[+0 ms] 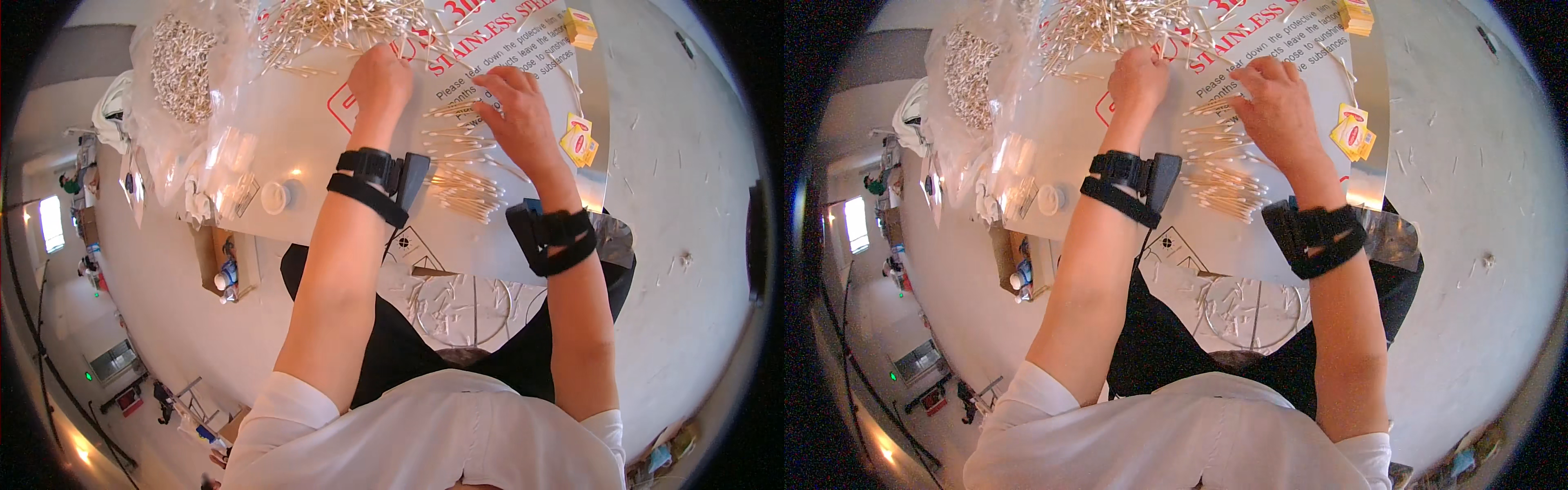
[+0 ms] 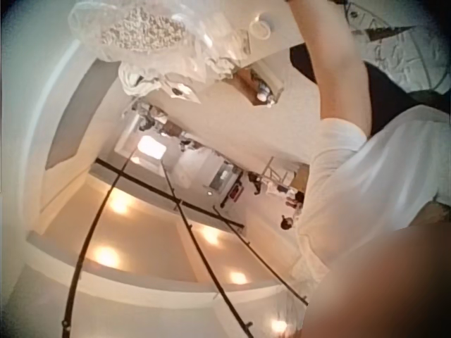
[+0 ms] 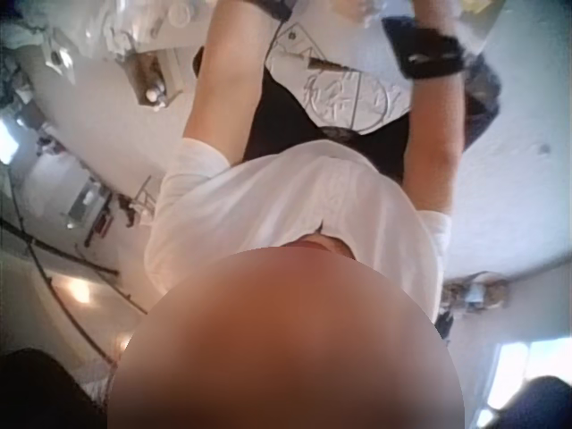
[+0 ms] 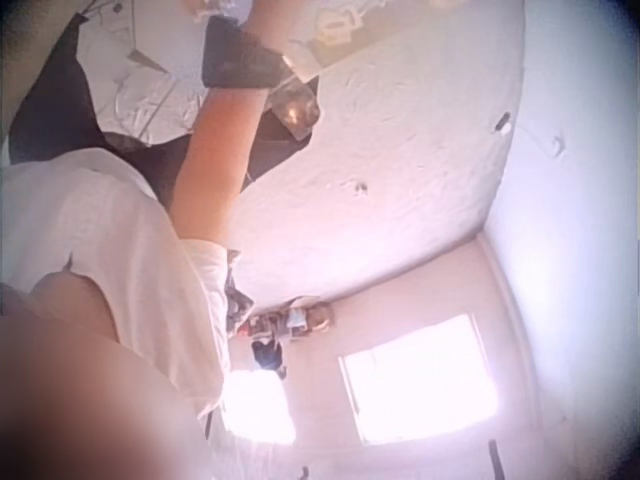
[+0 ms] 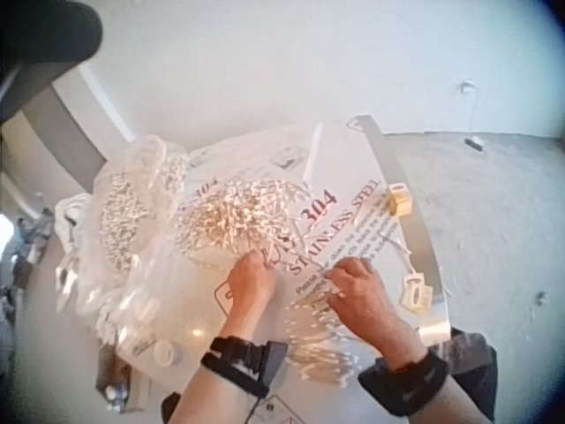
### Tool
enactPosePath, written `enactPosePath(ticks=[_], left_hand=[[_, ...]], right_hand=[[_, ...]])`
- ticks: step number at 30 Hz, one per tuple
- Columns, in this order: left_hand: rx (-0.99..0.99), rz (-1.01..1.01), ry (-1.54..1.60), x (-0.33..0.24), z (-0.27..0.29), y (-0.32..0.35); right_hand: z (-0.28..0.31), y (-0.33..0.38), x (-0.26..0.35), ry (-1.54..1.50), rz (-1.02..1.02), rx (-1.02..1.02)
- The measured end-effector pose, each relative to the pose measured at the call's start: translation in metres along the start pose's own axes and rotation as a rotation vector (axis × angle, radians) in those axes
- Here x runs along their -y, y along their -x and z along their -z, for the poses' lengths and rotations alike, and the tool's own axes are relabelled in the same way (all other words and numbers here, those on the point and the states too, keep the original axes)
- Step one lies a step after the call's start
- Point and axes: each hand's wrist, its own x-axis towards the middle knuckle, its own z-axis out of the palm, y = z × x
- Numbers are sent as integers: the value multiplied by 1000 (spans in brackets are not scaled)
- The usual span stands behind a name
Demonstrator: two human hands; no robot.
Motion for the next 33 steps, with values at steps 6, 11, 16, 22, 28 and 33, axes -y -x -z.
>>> enactPosePath(ticks=[6,11,16,22,28,33], left_hand=[[186,-457,65,7,6,23],[270,-473,197,3,12,30],[59,-598,198,-15,2,20],[44,-793,97,-13,-9,21],[158,-611,68,-11,3,56],[235,-593,93,-15,12,75]], right_hand=[[-2,20,8,-35,-81,286],[10,46,28,-64,-64,306],[17,58,26,-213,-193,193],[15,28,7,227,-194,-116],[1,14,-27,302,-312,83],[-5,1,-34,218,-273,53]])
